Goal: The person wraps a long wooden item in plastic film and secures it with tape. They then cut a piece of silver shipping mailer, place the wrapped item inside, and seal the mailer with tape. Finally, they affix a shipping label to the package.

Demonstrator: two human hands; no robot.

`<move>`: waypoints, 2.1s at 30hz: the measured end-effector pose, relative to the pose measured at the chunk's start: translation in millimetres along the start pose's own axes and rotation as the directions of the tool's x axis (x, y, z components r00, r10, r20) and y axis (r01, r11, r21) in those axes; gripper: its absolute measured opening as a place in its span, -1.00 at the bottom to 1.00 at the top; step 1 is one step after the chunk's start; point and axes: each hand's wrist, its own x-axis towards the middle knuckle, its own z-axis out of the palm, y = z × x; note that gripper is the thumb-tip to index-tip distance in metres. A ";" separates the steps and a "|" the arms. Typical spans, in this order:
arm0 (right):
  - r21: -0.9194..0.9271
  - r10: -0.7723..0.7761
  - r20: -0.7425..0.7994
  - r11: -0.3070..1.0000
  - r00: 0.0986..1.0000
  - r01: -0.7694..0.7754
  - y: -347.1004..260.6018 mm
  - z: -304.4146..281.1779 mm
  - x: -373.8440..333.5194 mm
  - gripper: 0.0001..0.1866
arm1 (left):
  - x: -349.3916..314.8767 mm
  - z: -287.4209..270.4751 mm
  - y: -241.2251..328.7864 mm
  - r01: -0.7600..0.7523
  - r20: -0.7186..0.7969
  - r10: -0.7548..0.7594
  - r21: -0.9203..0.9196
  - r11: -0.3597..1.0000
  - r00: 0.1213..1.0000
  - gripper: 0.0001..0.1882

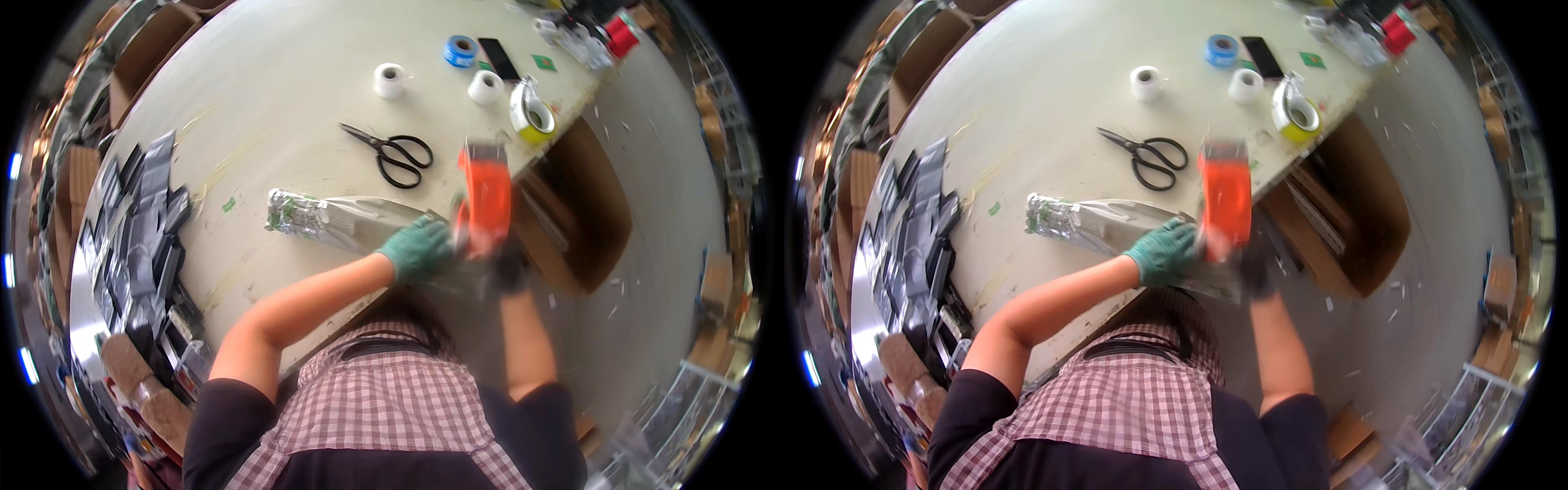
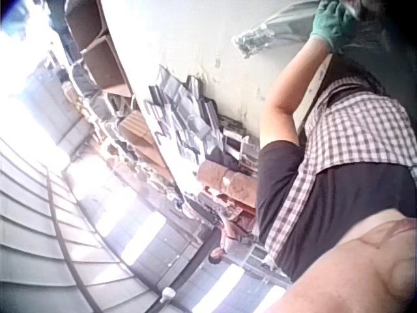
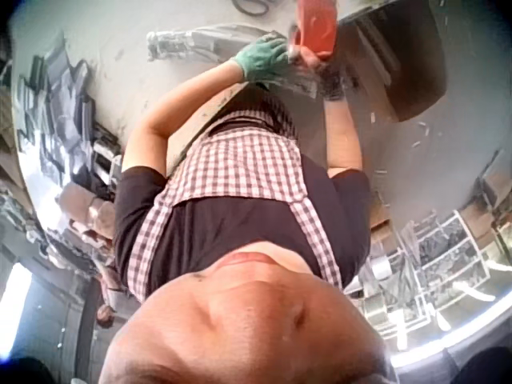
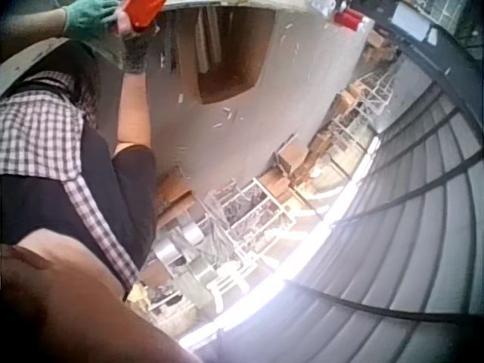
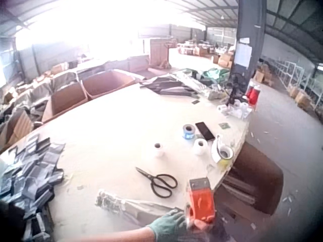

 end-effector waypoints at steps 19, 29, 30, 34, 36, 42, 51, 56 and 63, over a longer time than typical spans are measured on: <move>-0.941 -0.795 -0.149 0.297 0.588 0.164 18.0 -86.2 228.0 -0.51 | 6.4 -2.2 37.6 0.202 0.013 -0.203 0.072 0.977 0.979 -0.32; -0.867 -0.404 -0.389 0.463 0.828 -0.182 -1.0 -176.1 215.2 -0.39 | 16.7 -18.7 26.4 0.030 0.090 -0.028 -0.030 0.999 0.996 -0.09; -0.755 -0.316 -0.491 0.620 0.812 -0.215 1.3 -167.1 189.2 -0.51 | 17.3 -20.9 22.9 0.024 0.111 -0.016 -0.078 0.997 0.994 -0.02; -0.050 -0.190 -0.227 0.982 0.955 0.183 24.5 -71.9 -8.0 -0.68 | -5.1 -6.3 -1.9 -0.060 -0.153 0.020 -0.261 0.963 0.988 -0.20; 0.200 0.004 -0.131 0.980 0.991 0.022 41.0 -28.7 -89.4 -0.69 | 0.6 9.0 -23.3 -0.069 -0.044 0.054 -0.481 0.874 0.998 -0.41; -0.029 -0.072 -0.157 0.997 0.985 0.068 64.9 47.3 -121.0 -0.74 | 52.5 -48.0 -46.6 0.795 0.787 -0.165 -0.606 -0.023 0.595 -0.16; -0.206 -0.130 -0.165 0.974 0.978 0.095 80.0 69.2 -131.5 -0.64 | 44.5 -23.1 -94.5 0.718 0.728 0.069 -0.684 0.130 0.682 -0.70; -0.295 -0.142 -0.165 0.951 0.976 0.088 81.2 70.0 -131.1 -0.64 | 48.5 -7.0 -93.3 0.688 0.690 0.012 -0.722 0.072 0.724 -0.83; 0.168 0.025 -0.219 0.986 0.975 0.013 106.6 80.4 -182.1 -0.59 | 50.5 21.9 -56.8 0.380 0.021 -0.379 -0.062 0.923 0.925 -0.73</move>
